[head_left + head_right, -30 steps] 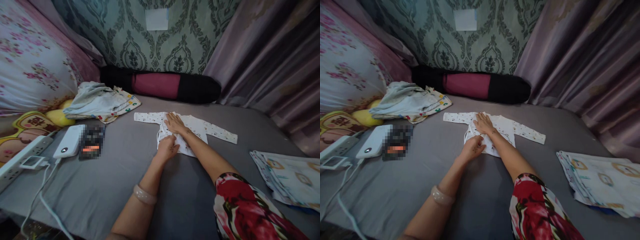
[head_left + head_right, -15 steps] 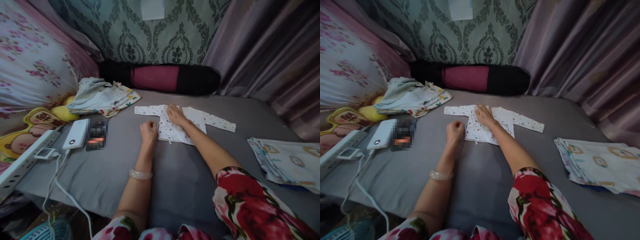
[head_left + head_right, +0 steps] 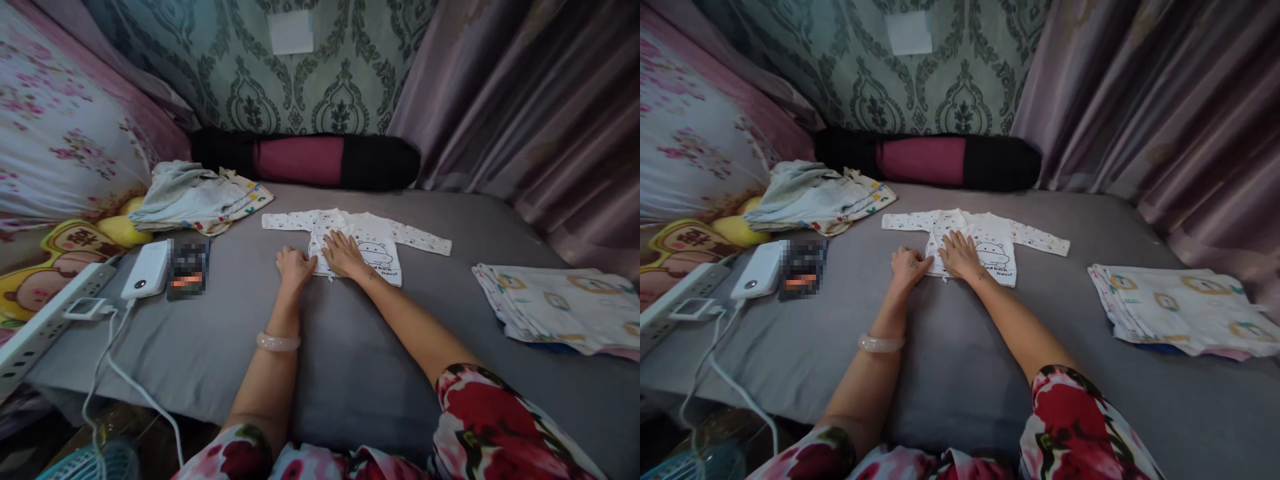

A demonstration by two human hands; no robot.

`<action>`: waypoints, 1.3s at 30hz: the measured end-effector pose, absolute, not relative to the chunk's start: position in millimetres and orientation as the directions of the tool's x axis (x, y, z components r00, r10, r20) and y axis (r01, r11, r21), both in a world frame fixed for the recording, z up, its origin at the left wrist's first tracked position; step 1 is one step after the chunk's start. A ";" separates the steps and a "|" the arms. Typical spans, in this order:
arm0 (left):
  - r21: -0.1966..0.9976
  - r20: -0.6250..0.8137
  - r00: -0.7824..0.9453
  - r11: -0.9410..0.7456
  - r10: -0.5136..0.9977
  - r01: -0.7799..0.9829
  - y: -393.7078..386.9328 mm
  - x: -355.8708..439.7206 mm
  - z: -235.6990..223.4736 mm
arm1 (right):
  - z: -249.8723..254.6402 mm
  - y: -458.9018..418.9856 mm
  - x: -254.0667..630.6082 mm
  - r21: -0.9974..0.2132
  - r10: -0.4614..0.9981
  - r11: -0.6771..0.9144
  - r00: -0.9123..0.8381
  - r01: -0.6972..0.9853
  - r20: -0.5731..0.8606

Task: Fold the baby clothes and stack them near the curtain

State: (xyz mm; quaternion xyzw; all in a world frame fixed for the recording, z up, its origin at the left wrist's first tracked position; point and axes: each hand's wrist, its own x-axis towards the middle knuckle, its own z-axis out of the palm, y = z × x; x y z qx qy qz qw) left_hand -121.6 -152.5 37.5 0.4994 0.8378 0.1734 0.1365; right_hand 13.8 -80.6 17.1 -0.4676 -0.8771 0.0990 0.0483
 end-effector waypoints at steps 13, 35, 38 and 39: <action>0.467 -0.045 -0.451 0.418 0.891 0.779 -151.3 -126.3 34.1 | 27.0 -85.5 23.2 -0.396 0.846 0.499 -0.532 0.771 0.030; 0.450 0.175 -0.401 0.289 0.899 0.845 -149.5 -115.0 25.8 | 16.3 -91.9 84.8 -0.237 0.965 0.261 -0.262 0.936 0.026; 0.420 0.194 -0.338 0.233 0.921 0.877 -148.2 -105.9 29.5 | 16.7 -92.5 85.4 -0.255 0.965 0.260 -0.259 0.932 0.039; 0.411 0.193 -0.313 0.213 0.930 0.887 -147.5 -102.2 31.2 | 16.6 -92.4 85.3 -0.262 0.966 0.256 -0.255 0.930 0.038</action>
